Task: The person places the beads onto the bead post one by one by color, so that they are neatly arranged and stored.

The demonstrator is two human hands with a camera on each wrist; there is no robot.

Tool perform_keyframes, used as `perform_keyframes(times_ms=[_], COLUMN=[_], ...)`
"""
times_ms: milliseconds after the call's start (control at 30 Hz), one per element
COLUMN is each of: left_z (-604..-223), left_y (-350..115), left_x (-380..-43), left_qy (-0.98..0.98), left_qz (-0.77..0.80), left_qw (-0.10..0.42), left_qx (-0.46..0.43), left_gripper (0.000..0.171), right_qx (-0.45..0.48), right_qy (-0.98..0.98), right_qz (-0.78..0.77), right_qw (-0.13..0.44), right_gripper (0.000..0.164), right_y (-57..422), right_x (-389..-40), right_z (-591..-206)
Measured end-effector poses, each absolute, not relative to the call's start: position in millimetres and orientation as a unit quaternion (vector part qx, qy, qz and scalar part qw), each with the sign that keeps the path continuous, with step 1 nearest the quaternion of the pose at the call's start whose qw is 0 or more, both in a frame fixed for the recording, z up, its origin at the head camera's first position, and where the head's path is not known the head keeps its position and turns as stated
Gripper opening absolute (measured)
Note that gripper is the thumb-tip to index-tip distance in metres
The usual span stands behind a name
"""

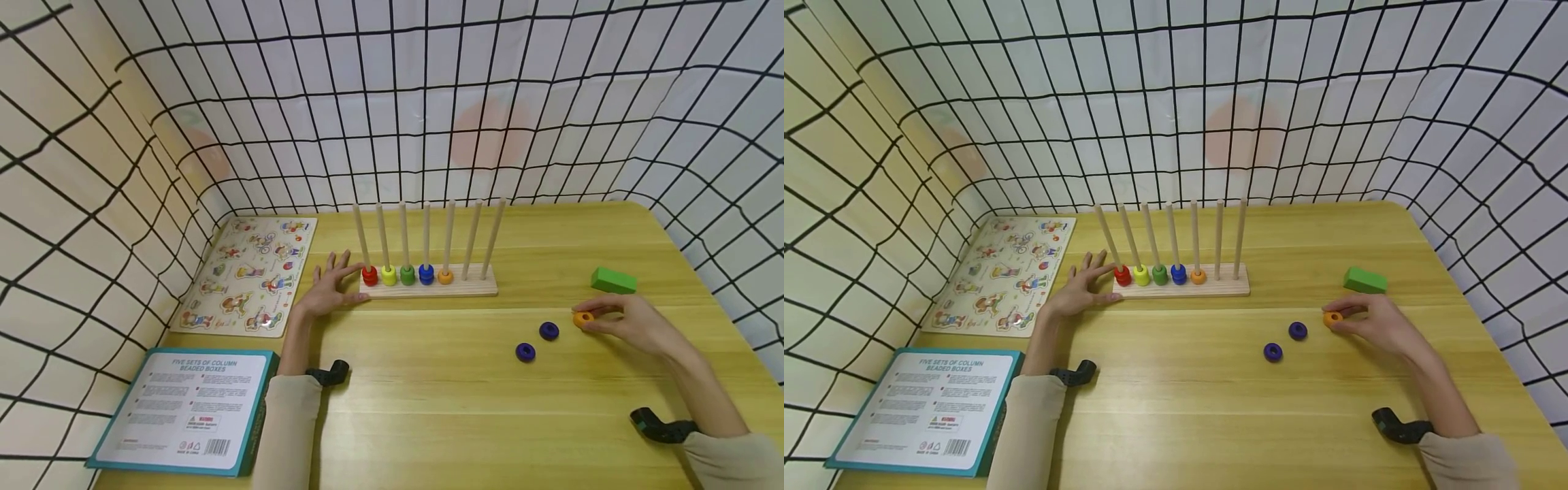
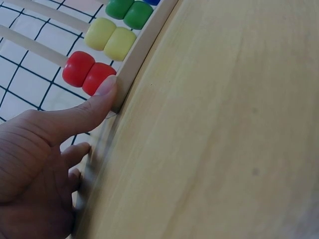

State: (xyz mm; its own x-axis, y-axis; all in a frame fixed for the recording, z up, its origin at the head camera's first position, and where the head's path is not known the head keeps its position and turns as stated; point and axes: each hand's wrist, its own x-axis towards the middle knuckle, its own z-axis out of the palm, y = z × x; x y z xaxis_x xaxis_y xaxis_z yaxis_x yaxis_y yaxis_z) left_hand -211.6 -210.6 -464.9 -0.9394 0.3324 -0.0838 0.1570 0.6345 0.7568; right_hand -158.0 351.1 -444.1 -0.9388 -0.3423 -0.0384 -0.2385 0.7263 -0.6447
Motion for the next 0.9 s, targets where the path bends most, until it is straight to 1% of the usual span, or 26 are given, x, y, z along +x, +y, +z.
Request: perform_keyframes(times_ms=[400,633,900], left_z=[-464.5,-466.0,-465.8], left_y=[-209.6,-209.8,-210.4], left_x=[-211.2,-211.9,-210.5], left_qy=[0.899,0.899,0.899], left_qz=[0.402,0.401,0.403], left_qw=[0.109,0.107,0.106], left_qx=[0.133,0.137,0.136], left_gripper=[0.073,0.072,0.072], right_qx=[-0.099,-0.078,-0.072], right_qy=[0.928,0.926,0.929], right_qz=[-0.344,-0.352,-0.347], right_qw=[0.106,0.111,0.111], right_gripper=[0.039,0.049,0.050], right_y=[348.5,350.9,352.9], right_x=[-158.3,-155.6,-153.3], right_z=[-442.2,-446.0,-443.3])
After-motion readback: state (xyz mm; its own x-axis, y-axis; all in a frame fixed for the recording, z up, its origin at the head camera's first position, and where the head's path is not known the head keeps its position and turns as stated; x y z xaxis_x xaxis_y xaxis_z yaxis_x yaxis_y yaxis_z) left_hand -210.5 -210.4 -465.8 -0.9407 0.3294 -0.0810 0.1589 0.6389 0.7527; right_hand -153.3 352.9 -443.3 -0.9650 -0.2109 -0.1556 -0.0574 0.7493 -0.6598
